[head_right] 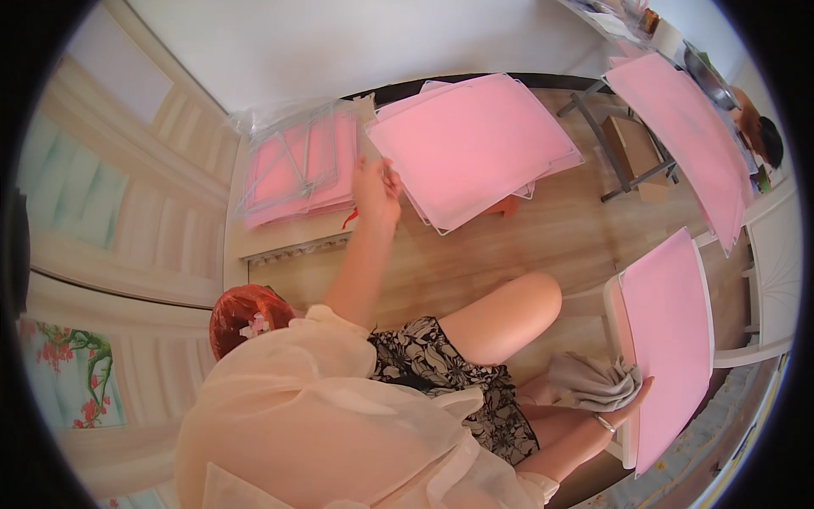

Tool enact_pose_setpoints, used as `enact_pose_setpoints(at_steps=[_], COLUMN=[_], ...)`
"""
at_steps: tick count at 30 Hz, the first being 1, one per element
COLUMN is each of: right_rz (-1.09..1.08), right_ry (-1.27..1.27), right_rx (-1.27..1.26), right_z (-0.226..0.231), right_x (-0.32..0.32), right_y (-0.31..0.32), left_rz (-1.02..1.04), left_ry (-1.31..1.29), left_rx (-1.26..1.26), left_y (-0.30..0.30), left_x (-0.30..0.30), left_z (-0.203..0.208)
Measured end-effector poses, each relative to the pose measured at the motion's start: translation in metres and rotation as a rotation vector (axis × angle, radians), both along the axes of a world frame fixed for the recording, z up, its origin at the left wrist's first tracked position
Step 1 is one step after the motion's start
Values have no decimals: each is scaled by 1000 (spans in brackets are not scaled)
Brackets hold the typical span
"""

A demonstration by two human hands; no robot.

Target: Wiping and cleaning pink plastic separator sheets with a cloth.

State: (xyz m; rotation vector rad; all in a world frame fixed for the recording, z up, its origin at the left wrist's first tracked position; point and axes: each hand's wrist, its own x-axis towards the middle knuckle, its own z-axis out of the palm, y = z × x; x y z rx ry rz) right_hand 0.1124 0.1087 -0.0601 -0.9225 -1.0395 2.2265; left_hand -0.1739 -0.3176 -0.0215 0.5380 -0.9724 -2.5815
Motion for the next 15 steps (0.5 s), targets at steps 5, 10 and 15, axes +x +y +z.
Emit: enact_pose_setpoints(at_steps=[5, 10, 15], right_rz=[13, 128, 130], right_ry=[-28, 108, 104], right_rx=[-36, -16, 123], right_z=[0, 4, -24], right_x=[-7, 16, 14], right_y=[-2, 7, 5], left_rz=[64, -525, -1595], left_ry=[-26, 41, -20], left_rx=[116, 63, 7], left_y=[-52, 60, 171], left_x=[-13, 46, 128], left_z=[9, 38, 8])
